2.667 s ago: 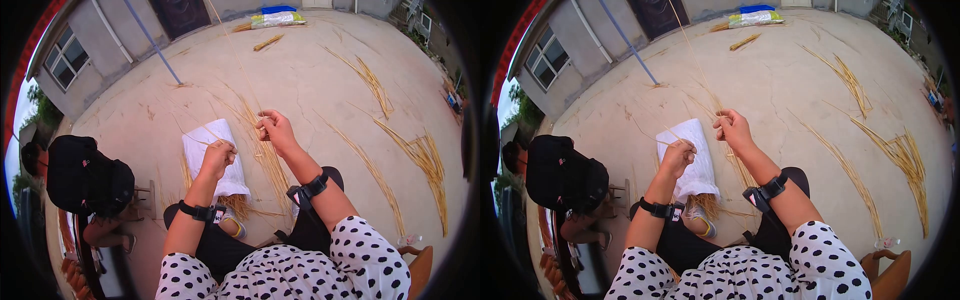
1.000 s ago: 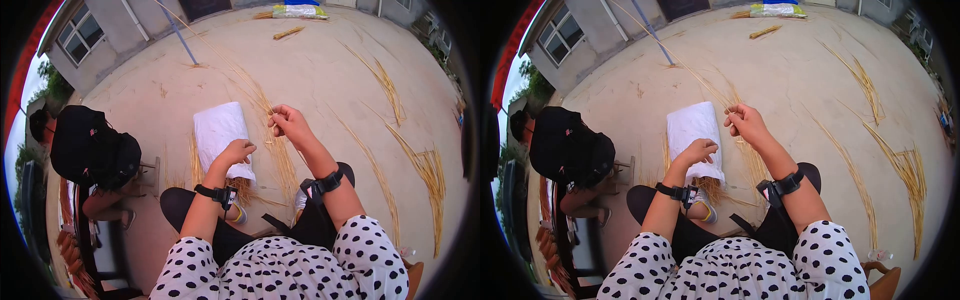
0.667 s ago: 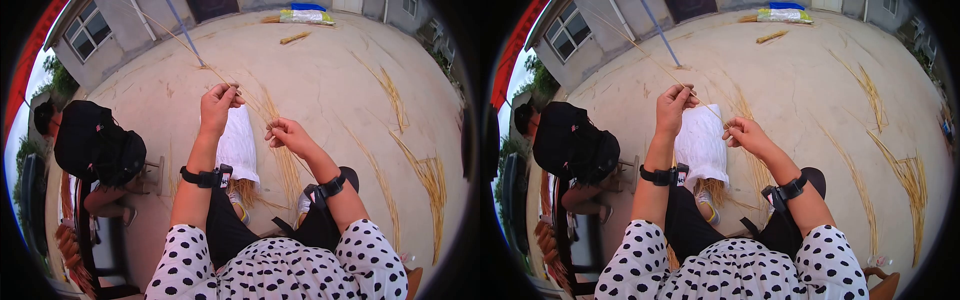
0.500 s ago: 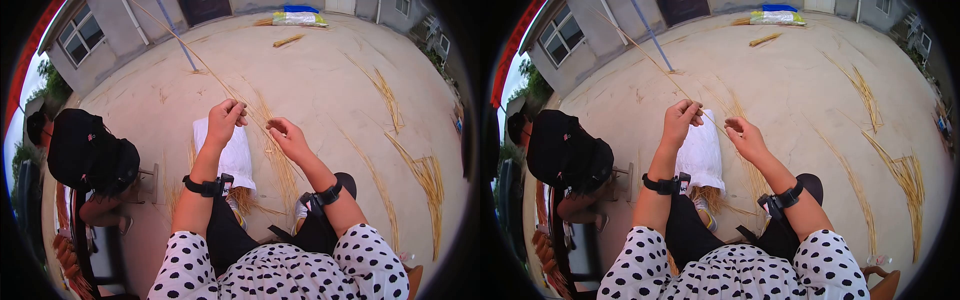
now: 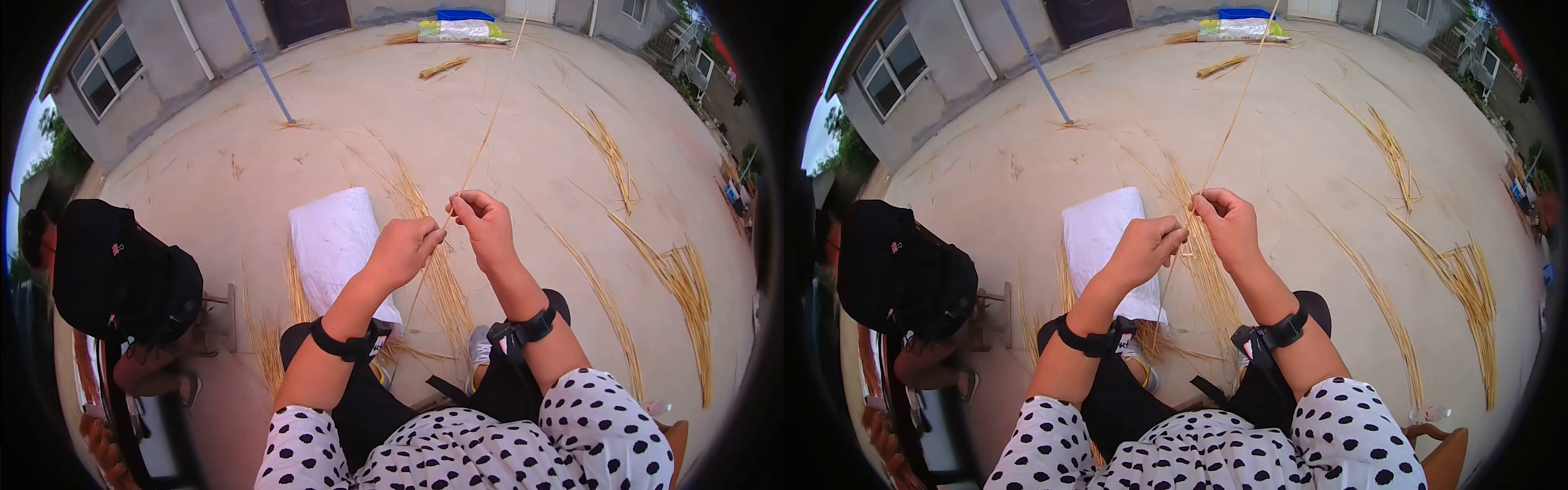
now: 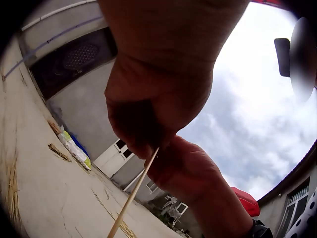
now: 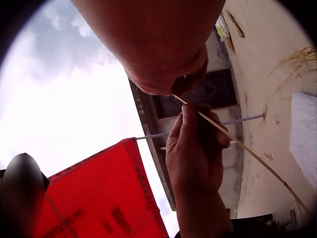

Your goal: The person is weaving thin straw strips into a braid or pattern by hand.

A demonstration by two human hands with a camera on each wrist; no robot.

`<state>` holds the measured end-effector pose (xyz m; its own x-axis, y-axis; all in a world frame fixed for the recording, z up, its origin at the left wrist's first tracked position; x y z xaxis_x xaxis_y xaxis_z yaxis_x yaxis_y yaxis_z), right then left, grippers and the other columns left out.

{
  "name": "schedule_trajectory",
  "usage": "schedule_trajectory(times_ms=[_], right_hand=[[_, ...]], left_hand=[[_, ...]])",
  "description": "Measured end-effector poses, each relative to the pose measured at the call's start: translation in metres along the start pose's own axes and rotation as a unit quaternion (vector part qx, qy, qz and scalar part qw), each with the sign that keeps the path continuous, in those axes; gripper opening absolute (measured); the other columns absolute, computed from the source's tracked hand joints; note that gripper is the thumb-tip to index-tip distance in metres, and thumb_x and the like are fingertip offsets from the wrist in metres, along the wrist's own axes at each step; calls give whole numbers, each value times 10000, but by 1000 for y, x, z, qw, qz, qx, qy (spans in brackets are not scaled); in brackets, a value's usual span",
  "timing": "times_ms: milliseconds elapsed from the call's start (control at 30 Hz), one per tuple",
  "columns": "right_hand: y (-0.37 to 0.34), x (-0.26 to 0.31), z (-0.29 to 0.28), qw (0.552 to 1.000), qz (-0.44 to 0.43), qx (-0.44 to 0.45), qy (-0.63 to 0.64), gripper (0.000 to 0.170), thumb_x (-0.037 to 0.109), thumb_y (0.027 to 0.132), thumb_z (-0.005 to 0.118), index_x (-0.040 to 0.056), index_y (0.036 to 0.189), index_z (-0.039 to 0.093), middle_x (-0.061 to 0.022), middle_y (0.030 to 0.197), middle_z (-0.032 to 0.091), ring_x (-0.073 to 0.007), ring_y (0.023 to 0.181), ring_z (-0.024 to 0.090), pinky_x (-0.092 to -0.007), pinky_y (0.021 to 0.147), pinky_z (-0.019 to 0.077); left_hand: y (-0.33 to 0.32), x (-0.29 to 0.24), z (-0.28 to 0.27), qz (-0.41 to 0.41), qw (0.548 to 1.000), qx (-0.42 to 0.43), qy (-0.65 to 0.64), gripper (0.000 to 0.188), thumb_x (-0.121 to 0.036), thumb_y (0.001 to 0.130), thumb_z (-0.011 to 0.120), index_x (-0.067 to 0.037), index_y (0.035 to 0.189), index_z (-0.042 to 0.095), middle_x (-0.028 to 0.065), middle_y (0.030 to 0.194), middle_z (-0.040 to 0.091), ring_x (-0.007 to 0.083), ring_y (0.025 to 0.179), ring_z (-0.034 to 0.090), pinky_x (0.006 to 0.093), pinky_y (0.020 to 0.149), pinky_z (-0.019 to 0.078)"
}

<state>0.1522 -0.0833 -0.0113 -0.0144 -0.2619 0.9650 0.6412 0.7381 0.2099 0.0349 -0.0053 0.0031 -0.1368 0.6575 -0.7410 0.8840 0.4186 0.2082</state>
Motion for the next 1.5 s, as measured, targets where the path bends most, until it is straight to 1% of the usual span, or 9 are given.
schedule_trajectory(times_ms=[133, 367, 433, 533, 633, 733, 967, 1133, 1500], right_hand=[[7, -2, -22, 992, 5, -114, 56, 117, 99, 861, 570, -5, 914, 581, -49, 778, 618, -89, 696, 570, -230, 658, 468], [11, -2, -29, 991, -49, -121, -25, 99, 108, 877, 541, 18, 917, 554, -16, 801, 601, -76, 692, 544, -218, 625, 432], [7, 2, -22, 987, -98, -97, -88, 94, 70, 869, 535, 0, 931, 549, -20, 790, 599, -81, 717, 564, -217, 644, 456], [1, 2, -7, 988, -112, -48, -93, 106, 58, 847, 550, -7, 930, 565, -64, 785, 638, -95, 717, 604, -230, 635, 475], [-5, -7, 8, 991, -92, 32, -93, 115, 62, 843, 560, -9, 933, 572, -76, 799, 648, -111, 711, 612, -237, 631, 479], [-17, -2, 25, 980, -76, 104, -154, 107, 48, 846, 559, -20, 927, 568, -55, 800, 636, -98, 681, 594, -228, 639, 478], [-26, -4, 41, 931, -89, 217, -280, 126, 68, 842, 578, -22, 931, 569, -49, 750, 642, -102, 647, 591, -234, 644, 483], [-20, -4, 36, 984, -18, 178, -15, 120, 72, 862, 556, -30, 923, 574, -71, 772, 633, -105, 711, 602, -233, 632, 480], [-20, 1, 37, 983, 31, 182, -13, 99, 59, 863, 550, -32, 888, 582, -52, 731, 620, -85, 633, 579, -219, 592, 483]], left_hand=[[-4, 1, -9, -41, 996, -76, -27, 216, -161, 857, 546, 9, 723, 552, 131, 575, 559, 253, 504, 563, 338, 513, 439], [-3, 15, -12, -100, 987, -83, -90, 91, -51, 834, 548, 14, 837, 612, 121, 665, 612, 225, 596, 619, 293, 567, 482], [-1, 5, -11, 73, 992, -99, -12, 153, -62, 822, 570, 6, 951, 619, 167, 863, 621, 230, 780, 633, 281, 664, 499], [-5, -11, -12, 112, 959, -193, 175, 284, -60, 827, 576, -12, 1107, 565, 133, 1036, 593, 207, 987, 578, 284, 847, 453], [2, -8, -28, 91, 976, -199, 6, 319, -101, 837, 590, -5, 1138, 543, 126, 1053, 596, 208, 1006, 564, 296, 877, 431], [2, -8, -37, 21, 958, -201, -205, 316, -140, 852, 592, 23, 1119, 545, 117, 1052, 598, 195, 1001, 561, 286, 881, 427], [-4, 2, -53, 1, 927, -257, -272, 178, -166, 864, 594, 4, 910, 618, 4, 731, 575, 53, 626, 474, 185, 560, 374], [-3, 3, -40, -41, 930, -188, -314, 178, -175, 868, 582, -4, 880, 629, -18, 693, 522, 51, 611, 413, 188, 553, 347], [-4, -3, -40, -54, 922, -198, -328, 147, -122, 864, 557, 4, 935, 588, 8, 727, 543, 64, 637, 470, 200, 574, 381]])
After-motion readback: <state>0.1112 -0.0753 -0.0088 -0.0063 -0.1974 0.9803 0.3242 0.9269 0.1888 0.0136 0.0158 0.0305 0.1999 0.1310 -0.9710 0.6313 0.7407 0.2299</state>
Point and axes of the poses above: each hand's wrist, its own y-axis towards the middle knuckle, its own z-axis out of the palm, x = y × z, the point moved 5 cm from there along y, towards the middle knuckle
